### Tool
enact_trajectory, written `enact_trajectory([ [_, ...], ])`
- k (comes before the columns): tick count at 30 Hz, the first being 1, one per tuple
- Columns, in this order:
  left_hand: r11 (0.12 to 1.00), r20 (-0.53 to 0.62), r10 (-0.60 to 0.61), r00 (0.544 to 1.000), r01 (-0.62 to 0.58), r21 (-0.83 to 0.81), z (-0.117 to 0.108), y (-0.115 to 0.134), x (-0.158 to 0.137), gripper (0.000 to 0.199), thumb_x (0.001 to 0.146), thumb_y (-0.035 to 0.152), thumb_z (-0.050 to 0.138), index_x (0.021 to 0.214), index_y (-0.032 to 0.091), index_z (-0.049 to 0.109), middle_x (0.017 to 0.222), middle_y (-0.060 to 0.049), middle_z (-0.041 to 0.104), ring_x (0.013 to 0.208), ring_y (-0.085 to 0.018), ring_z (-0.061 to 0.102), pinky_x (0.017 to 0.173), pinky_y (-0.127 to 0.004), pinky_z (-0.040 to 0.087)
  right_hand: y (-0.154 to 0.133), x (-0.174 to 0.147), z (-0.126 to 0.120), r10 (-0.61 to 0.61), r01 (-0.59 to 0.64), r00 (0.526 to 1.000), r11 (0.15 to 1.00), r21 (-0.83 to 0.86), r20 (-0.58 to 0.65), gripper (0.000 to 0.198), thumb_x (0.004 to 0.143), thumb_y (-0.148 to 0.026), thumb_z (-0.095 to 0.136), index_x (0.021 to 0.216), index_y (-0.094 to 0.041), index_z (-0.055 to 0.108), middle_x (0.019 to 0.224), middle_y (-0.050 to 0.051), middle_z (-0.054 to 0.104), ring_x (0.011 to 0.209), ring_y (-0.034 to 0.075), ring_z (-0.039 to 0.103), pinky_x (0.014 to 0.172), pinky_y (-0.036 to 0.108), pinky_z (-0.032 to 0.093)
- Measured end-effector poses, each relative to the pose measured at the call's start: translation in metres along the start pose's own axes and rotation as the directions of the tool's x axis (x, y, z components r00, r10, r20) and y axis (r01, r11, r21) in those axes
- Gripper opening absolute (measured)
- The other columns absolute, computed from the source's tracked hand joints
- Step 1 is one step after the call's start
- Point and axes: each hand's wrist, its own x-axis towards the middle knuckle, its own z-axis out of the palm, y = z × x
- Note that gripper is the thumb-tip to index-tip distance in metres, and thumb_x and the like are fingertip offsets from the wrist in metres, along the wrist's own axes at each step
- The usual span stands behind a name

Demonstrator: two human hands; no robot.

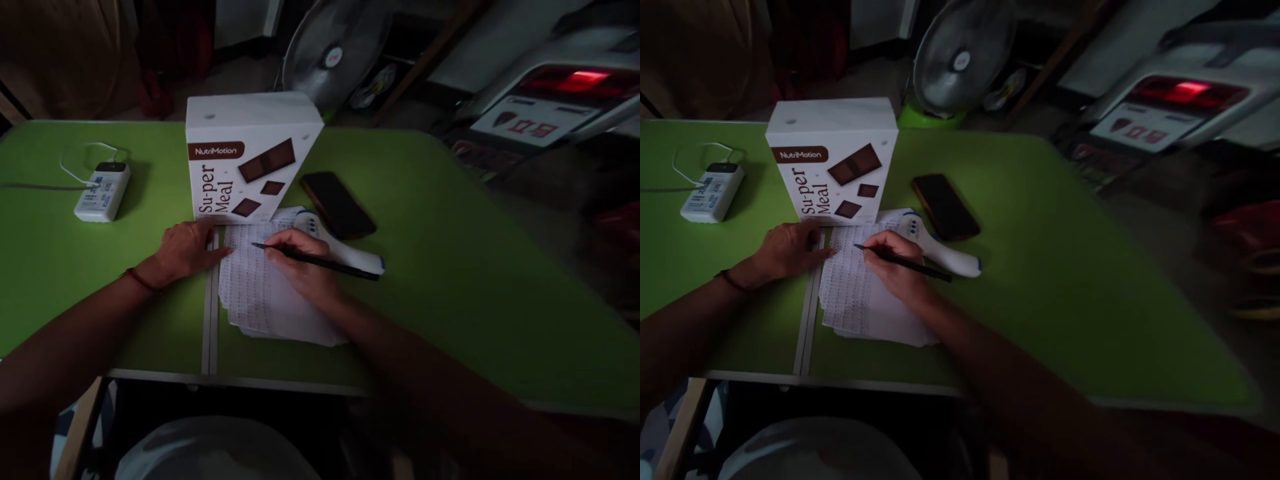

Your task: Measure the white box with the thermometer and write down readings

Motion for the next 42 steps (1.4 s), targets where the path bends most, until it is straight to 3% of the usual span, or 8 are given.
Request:
enact_trajectory([
  [8,1.000,-0.002,0.003,1.000,-0.003,0.000,-0.001,0.000,-0.002,0.033,0.100,0.050,0.078,0.117,0.022,0.074,0.103,-0.008,0.082,0.098,-0.031,0.079,0.085,-0.041,0.057,0.003,0.001,-0.003,0.002,-0.002,1.000,0.998,-0.058,-0.002,0.003,0.076,-0.026,0.070,0.078,-0.026,0.073,0.072,-0.001,0.069,0.065,0.017,0.060,0.062,0.033,0.052],
  [14,0.999,-0.030,0.019,0.999,-0.020,-0.027,0.001,-0.001,0.000,0.028,0.098,0.048,0.080,0.111,0.023,0.075,0.100,-0.006,0.081,0.098,-0.031,0.079,0.087,-0.040,0.058,0.009,0.002,-0.003,-0.073,0.079,0.997,0.984,-0.160,0.040,0.005,0.083,-0.023,0.069,0.079,-0.026,0.070,0.073,-0.001,0.070,0.068,0.019,0.064,0.065,0.033,0.055],
  [24,0.998,-0.058,0.046,0.997,-0.048,-0.041,0.004,-0.003,0.001,0.031,0.097,0.045,0.084,0.117,0.023,0.076,0.093,-0.003,0.080,0.090,-0.026,0.077,0.078,-0.034,0.054,0.008,0.003,-0.005,-0.102,0.124,0.987,0.976,-0.179,0.125,0.004,0.085,-0.025,0.071,0.082,-0.027,0.073,0.069,-0.001,0.070,0.064,0.018,0.062,0.060,0.032,0.052],
  [31,0.999,-0.049,0.046,0.998,-0.047,-0.020,0.005,-0.002,0.000,0.029,0.098,0.045,0.082,0.114,0.022,0.075,0.096,-0.005,0.081,0.092,-0.026,0.078,0.075,-0.034,0.051,0.007,0.000,-0.004,-0.186,0.199,0.977,0.968,-0.150,0.101,0.009,0.083,-0.024,0.068,0.075,-0.027,0.068,0.065,-0.002,0.068,0.059,0.017,0.061,0.059,0.033,0.051],
  [36,0.999,-0.025,0.027,0.999,-0.027,-0.016,0.003,-0.001,-0.001,0.031,0.099,0.046,0.081,0.116,0.022,0.075,0.099,-0.005,0.082,0.094,-0.027,0.079,0.077,-0.034,0.053,0.006,-0.001,-0.003,-0.147,0.150,0.989,0.979,-0.136,0.031,0.008,0.087,-0.026,0.066,0.080,-0.026,0.070,0.070,0.000,0.070,0.064,0.019,0.063,0.062,0.033,0.053],
  [42,0.999,-0.018,0.025,1.000,-0.025,-0.023,0.001,0.001,-0.002,0.030,0.099,0.045,0.081,0.118,0.022,0.076,0.099,-0.006,0.081,0.094,-0.028,0.079,0.081,-0.036,0.056,0.001,0.000,-0.011,-0.142,0.148,0.989,0.975,-0.164,0.050,0.007,0.085,-0.026,0.067,0.086,-0.027,0.074,0.076,0.000,0.072,0.066,0.017,0.062,0.062,0.032,0.053],
])
